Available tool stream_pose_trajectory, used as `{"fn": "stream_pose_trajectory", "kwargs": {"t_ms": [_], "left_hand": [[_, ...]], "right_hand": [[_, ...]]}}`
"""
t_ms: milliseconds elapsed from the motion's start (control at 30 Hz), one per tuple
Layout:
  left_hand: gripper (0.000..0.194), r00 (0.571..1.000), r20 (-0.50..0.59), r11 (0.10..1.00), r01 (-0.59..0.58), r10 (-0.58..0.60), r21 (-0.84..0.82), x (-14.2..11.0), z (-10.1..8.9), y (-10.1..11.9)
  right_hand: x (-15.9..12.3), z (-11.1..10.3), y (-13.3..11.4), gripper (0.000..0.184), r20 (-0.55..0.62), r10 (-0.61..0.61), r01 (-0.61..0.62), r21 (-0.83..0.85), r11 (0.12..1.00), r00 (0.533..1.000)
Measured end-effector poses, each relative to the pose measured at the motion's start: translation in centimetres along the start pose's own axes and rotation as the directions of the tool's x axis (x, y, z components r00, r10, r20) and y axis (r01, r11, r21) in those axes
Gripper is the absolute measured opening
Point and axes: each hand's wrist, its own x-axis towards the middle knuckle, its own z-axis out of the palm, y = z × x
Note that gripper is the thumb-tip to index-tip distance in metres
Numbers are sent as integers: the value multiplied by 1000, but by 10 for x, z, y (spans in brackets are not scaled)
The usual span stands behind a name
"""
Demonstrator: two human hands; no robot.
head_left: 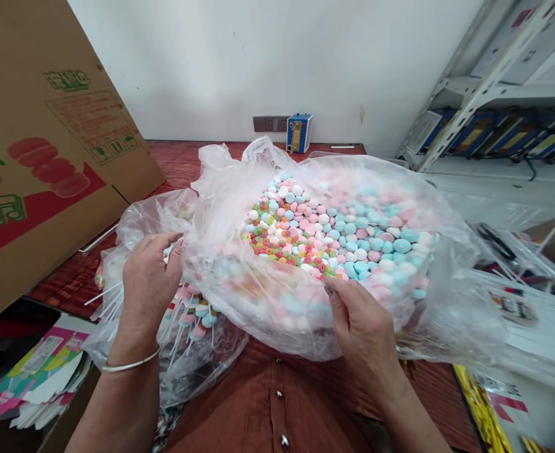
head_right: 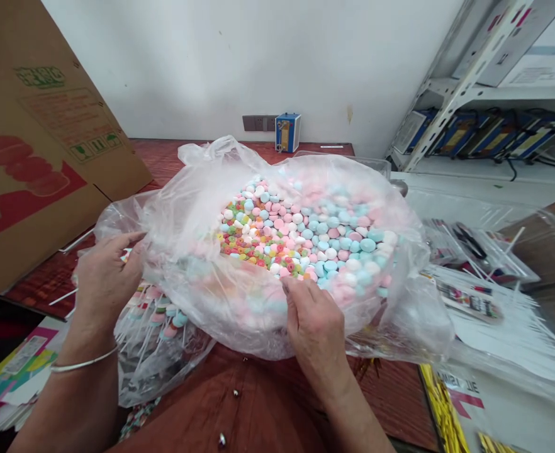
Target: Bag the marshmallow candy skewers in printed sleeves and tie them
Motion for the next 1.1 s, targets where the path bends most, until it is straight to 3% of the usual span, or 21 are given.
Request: {"fn": "stream_pose_trajectory", "kwargs": {"t_ms": [100, 200, 333, 400, 467, 533, 600, 667, 700, 767, 867, 967, 1033, 1100], "left_hand": [[39, 1000, 22, 993, 14, -11, -119, -8, -9, 11], [53, 974, 211, 960, 136, -84, -245, -13, -9, 23], [68, 907, 412, 836, 295, -92, -463, -10, 11, 41], [49, 921, 390, 738, 269, -9, -618, -4, 25, 58], [28, 964, 248, 679, 115, 101, -725, 2, 35, 83], [19, 966, 125, 634, -48, 225, -772, 5, 39, 115], [16, 922, 123, 530, -98, 366, -842, 3, 40, 148], [18, 840, 173, 418, -69, 514, -906, -3, 42, 175], [18, 800, 191, 392, -60, 569, -918, -6, 44, 186], [18, 763, 199, 382, -67, 614, -922, -14, 52, 200], [17, 709, 250, 427, -79, 660, -901, -24, 68, 209], [15, 613, 311, 460, -96, 726, -883, -30, 84, 209], [9, 609, 331, 463, -68, 721, -884, -30, 90, 208], [24, 670, 365, 460, 40, 646, -887, -24, 94, 210]], "right_hand": [[22, 3, 11, 26, -11, -11, 10, -66, 998, 1000], [46, 11, 25, 32, -21, -2, 0, -115, 993, 1000], [67, 26, 42, 36, 7, 116, -114, -145, 983, 993], [71, 31, 47, 36, 18, 153, -148, -176, 973, 988], [72, 34, 50, 35, 13, 142, -137, -192, 972, 990], [74, 33, 55, 32, -20, 132, -133, -201, 970, 991], [79, 30, 63, 29, -82, 135, -150, -213, 965, 987], [89, 23, 73, 32, -176, 126, -168, -248, 954, 976], [96, 20, 78, 37, -226, 109, -172, -283, 943, 968], [111, 15, 87, 47, -277, 48, -157, -386, 909, 960], [132, 12, 97, 51, -141, 10, -85, -537, 839, 990], [146, 14, 104, 23, 60, 56, -10, -591, 807, 997], [148, 12, 110, 18, 90, 91, -19, -603, 798, 992], [144, 5, 117, 20, 50, 151, -88, -621, 779, 987]]}}
